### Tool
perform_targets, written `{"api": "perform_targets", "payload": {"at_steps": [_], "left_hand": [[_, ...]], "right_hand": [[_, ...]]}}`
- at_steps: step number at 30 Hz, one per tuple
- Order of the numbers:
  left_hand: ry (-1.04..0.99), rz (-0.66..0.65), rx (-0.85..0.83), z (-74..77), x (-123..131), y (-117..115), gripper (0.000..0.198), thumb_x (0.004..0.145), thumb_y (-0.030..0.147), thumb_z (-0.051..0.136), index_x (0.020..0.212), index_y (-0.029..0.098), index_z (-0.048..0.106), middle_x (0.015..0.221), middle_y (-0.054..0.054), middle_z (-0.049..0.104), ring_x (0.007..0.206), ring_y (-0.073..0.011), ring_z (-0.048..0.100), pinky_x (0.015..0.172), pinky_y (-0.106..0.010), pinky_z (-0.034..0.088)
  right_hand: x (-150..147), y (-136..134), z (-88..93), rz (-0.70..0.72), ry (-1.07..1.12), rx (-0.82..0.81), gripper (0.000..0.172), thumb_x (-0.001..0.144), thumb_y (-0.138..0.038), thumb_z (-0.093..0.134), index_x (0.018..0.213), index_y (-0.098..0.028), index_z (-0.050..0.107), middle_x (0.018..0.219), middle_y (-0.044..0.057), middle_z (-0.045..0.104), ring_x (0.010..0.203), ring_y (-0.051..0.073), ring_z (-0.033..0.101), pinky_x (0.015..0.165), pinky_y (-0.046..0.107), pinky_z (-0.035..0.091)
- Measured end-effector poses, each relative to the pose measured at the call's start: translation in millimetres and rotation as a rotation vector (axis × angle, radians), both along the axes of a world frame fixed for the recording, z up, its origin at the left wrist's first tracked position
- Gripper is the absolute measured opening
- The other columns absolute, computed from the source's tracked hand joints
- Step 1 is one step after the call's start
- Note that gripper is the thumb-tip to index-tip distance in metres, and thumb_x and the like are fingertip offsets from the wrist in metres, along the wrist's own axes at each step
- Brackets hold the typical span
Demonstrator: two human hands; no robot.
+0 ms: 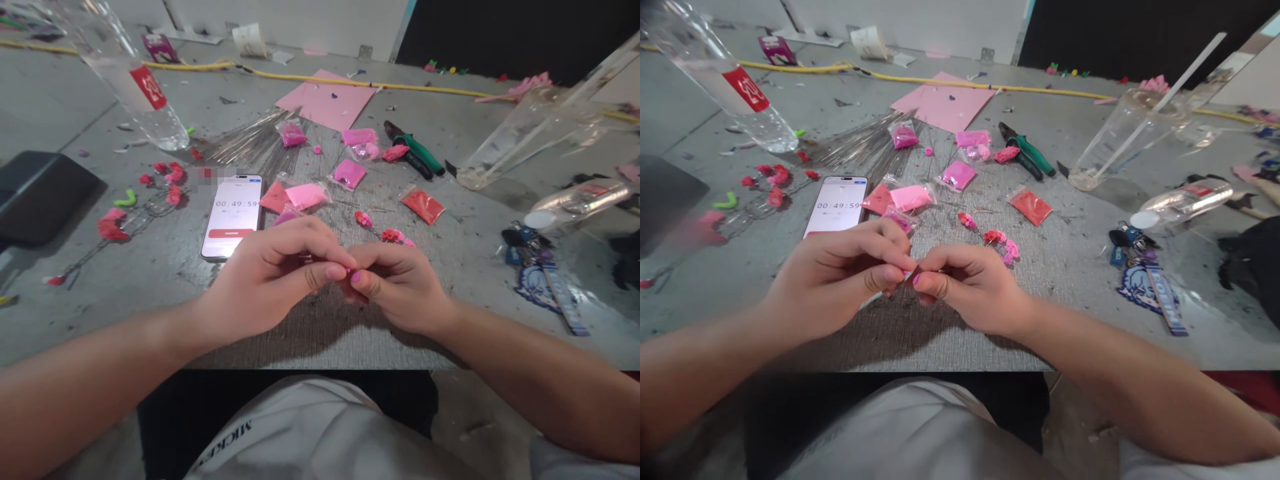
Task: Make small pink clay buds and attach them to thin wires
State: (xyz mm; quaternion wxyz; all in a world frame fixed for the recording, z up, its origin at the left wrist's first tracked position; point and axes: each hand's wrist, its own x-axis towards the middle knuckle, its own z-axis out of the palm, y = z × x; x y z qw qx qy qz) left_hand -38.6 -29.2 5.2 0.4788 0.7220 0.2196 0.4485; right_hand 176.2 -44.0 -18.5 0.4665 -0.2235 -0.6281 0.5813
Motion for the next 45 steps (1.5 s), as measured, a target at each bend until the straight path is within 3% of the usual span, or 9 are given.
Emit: {"api": "perform_targets", "payload": {"at_steps": [11,22,33,45], "left_hand": [[0.047,0.020,0.098,0.3,0.3,-0.1,0.005,0.095,0.024,0.082,0.097,0.028,0.085,0.088,-0.005,0.073,0.077,-0.0158,0.068,0.069,-0.030,0.059],[0.048,0.018,0.165,0.2,-0.8,-0.7,0.008,0.095,0.018,0.081,0.098,0.024,0.082,0.090,-0.004,0.072,0.082,-0.0153,0.070,0.074,-0.031,0.061],[0.054,0.028,0.051,3.5,-0.4,-4.7,0.004,0.095,0.025,0.080,0.093,0.028,0.081,0.089,-0.006,0.074,0.081,-0.0189,0.069,0.065,-0.032,0.058],[0.044,0.035,0.056,4.5,0.3,-5.2,0.006,0.095,0.023,0.081,0.097,0.029,0.084,0.090,-0.005,0.074,0.078,-0.0162,0.069,0.068,-0.031,0.059]], "right_hand": [[-0.2,-3.9,2.2,0.167,0.095,-0.301,0.016,0.097,-0.028,0.081,0.086,-0.016,0.078,0.072,0.001,0.072,0.062,0.008,0.065,0.058,0.018,0.054],[0.0,-1.3,0.2,0.217,0.106,-0.311,0.016,0.098,-0.025,0.080,0.086,-0.015,0.077,0.070,-0.001,0.070,0.061,0.007,0.064,0.059,0.016,0.054],[-0.4,-1.3,1.4,0.223,0.058,-0.336,0.024,0.096,-0.035,0.083,0.084,-0.016,0.074,0.069,0.000,0.070,0.059,0.008,0.063,0.057,0.019,0.054],[0.2,-1.2,1.6,0.201,0.030,-0.323,0.028,0.097,-0.040,0.081,0.085,-0.016,0.072,0.068,-0.001,0.068,0.059,0.008,0.062,0.057,0.020,0.052]]}}
